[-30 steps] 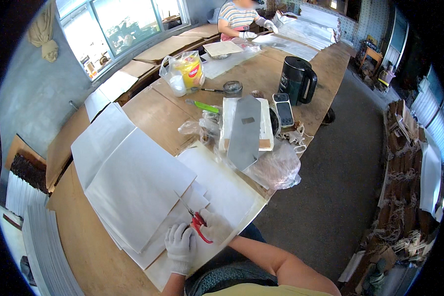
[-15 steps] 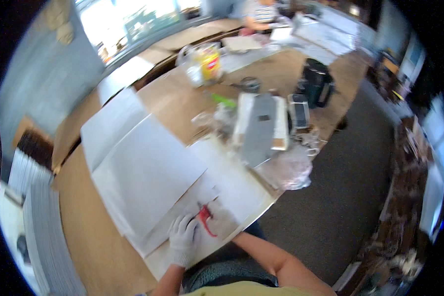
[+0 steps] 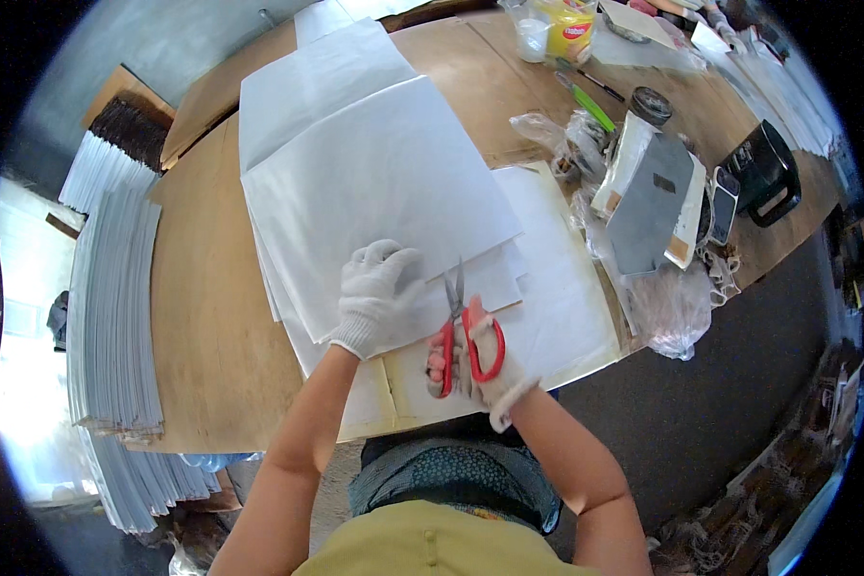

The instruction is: The person uses red-handled scissors to trim the edges of a stack of white paper sheets on a wooden table. After cutting, the person folds the trimmed sheets around a rectangular cardboard piece and smooths the paper with a metal tool.

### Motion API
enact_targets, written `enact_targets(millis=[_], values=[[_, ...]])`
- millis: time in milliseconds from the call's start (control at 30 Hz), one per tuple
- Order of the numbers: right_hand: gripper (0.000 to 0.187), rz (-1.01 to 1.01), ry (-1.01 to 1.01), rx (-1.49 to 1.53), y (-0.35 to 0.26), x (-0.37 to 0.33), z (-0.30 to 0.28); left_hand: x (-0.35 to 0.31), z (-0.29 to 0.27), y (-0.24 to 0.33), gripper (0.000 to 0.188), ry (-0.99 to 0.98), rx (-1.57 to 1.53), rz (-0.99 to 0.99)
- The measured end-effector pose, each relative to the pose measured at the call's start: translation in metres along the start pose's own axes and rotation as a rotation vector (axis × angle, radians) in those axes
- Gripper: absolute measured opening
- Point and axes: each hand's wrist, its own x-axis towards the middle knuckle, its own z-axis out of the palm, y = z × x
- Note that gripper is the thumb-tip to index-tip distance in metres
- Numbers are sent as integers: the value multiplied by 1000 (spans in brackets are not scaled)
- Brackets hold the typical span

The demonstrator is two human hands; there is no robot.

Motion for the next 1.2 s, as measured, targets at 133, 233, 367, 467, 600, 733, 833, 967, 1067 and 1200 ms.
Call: enact_targets(millis=[133, 233, 367, 467, 600, 733, 833, 967, 1067, 1200], values=[[85, -128, -38, -344, -13, 6, -10, 4, -1, 8, 44, -29, 44, -33], [86, -214, 19, -476, -19, -1, 1, 9, -8, 19, 44, -52, 76, -79], [89, -61, 72, -233, -15, 4, -12, 12, -10, 18, 40, -98, 120, -12], [91, -2, 9, -170, -25, 12, -18, 12, -15, 22, 38, -5, 98, 41], [82, -177, 10, -488, -24, 0, -13, 14, -9, 25, 34, -19, 103, -31], [72, -64, 94, -629, -16, -21, -21, 8, 11, 8, 33, 82, 112, 10], [68, -146, 235, -707, -28, -23, -40, 8, -3, 16, 34, 81, 77, 75], [46, -264, 207, -640, -63, -7, -77, 9, -9, 19, 34, 32, 81, 97], [45, -267, 306, -677, -63, -4, -64, 9, -20, 15, 36, -36, 27, 111], [56, -251, 219, -586, -4, -3, -51, 18, -14, -28, 33, -226, -206, 75]])
